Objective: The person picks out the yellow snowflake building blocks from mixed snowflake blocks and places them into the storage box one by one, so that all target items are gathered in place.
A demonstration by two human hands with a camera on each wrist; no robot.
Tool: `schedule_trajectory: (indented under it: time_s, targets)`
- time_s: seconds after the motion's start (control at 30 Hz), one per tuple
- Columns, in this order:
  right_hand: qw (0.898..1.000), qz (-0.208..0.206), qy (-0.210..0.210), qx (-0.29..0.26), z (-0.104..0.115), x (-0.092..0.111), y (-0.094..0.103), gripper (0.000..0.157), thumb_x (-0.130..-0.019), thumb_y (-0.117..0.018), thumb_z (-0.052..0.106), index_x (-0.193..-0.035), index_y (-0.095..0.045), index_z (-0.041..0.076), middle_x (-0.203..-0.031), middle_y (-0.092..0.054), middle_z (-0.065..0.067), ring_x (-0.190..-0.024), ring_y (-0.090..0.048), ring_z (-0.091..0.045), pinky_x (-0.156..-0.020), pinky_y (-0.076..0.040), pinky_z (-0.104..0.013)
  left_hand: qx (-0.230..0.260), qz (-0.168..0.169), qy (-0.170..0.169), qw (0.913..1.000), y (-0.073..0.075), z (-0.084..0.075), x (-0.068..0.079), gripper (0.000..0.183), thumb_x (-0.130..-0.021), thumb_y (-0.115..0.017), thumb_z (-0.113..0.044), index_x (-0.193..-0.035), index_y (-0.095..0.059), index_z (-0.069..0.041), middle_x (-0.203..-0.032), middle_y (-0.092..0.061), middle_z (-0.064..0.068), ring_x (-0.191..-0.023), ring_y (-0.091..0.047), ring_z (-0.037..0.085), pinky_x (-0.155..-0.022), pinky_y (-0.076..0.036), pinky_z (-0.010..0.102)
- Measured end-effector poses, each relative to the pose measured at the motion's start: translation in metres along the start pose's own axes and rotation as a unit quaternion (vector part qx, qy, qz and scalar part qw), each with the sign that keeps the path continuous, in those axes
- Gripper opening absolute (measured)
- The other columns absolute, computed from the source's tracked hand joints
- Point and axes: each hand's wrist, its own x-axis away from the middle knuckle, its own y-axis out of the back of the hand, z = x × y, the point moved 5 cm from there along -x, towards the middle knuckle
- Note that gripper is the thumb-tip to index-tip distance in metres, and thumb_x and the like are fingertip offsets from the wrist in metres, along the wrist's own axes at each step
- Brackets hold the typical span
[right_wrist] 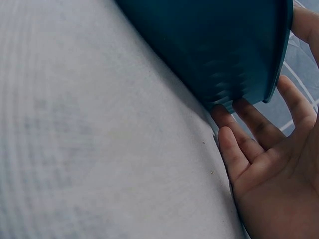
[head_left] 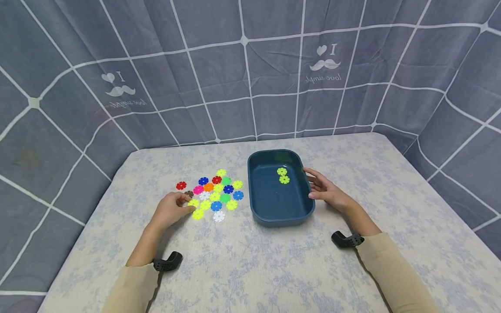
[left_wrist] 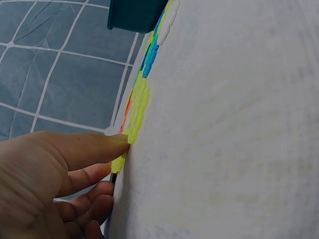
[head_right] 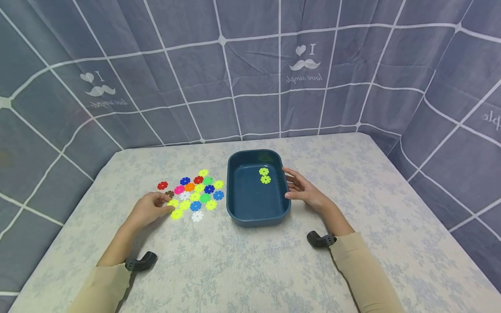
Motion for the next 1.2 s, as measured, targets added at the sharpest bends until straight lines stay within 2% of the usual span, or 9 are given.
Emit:
schedule_trajectory:
  time_s: [0.27,0.57,0.9,1.2]
  targets:
    - [1.000,-0.001,-0.003,-0.003,-0.001,-0.001,0.000,0.084,-0.092,-0.064,0.011,-0.157,-0.010,0.009,-0.158,-0.010,-0.027,-0.140,-0.020,-0.049,-0.096,-0.043,-0.026,0.039,0.011,0.000,0.9992,-0.001,0.000,0.000,0.031,-0.086,-0.073,-0.013,-0.108,-0.055,0.000,-0.090,-0.054,0.009,-0.084,-0.050,0.026,-0.067,-0.042,0.033]
    - [1.000,0.001,0.001,-0.004,0.001,0.000,-0.001,0.085,-0.092,-0.065,0.012,-0.156,-0.010,0.007,-0.158,-0.009,-0.027,-0.139,-0.020,-0.049,-0.096,-0.043,-0.026,0.085,0.006,0.011,0.9963,0.000,0.005,0.000,0.019,-0.092,-0.067,-0.014,-0.103,-0.057,-0.003,-0.086,-0.056,0.010,-0.077,-0.051,0.024,-0.063,-0.043,0.031]
    - [1.000,-0.001,0.000,-0.003,0.002,-0.001,-0.002,0.084,-0.092,-0.064,0.011,-0.157,-0.010,0.008,-0.158,-0.008,-0.026,-0.139,-0.021,-0.049,-0.095,-0.044,-0.026,0.118,0.008,0.022,0.9927,0.004,0.006,0.000,0.021,-0.095,-0.063,-0.017,-0.107,-0.057,0.000,-0.090,-0.058,0.011,-0.067,-0.054,0.021,-0.058,-0.045,0.029]
    - [1.000,0.003,-0.001,0.001,0.002,0.000,-0.001,0.084,-0.093,-0.064,0.012,-0.157,-0.010,0.009,-0.158,-0.009,-0.026,-0.139,-0.021,-0.049,-0.096,-0.043,-0.027,0.122,-0.008,0.001,0.9925,0.008,-0.004,-0.001,0.022,-0.096,-0.062,-0.018,-0.107,-0.058,0.001,-0.090,-0.062,0.011,-0.070,-0.053,0.021,-0.057,-0.044,0.027]
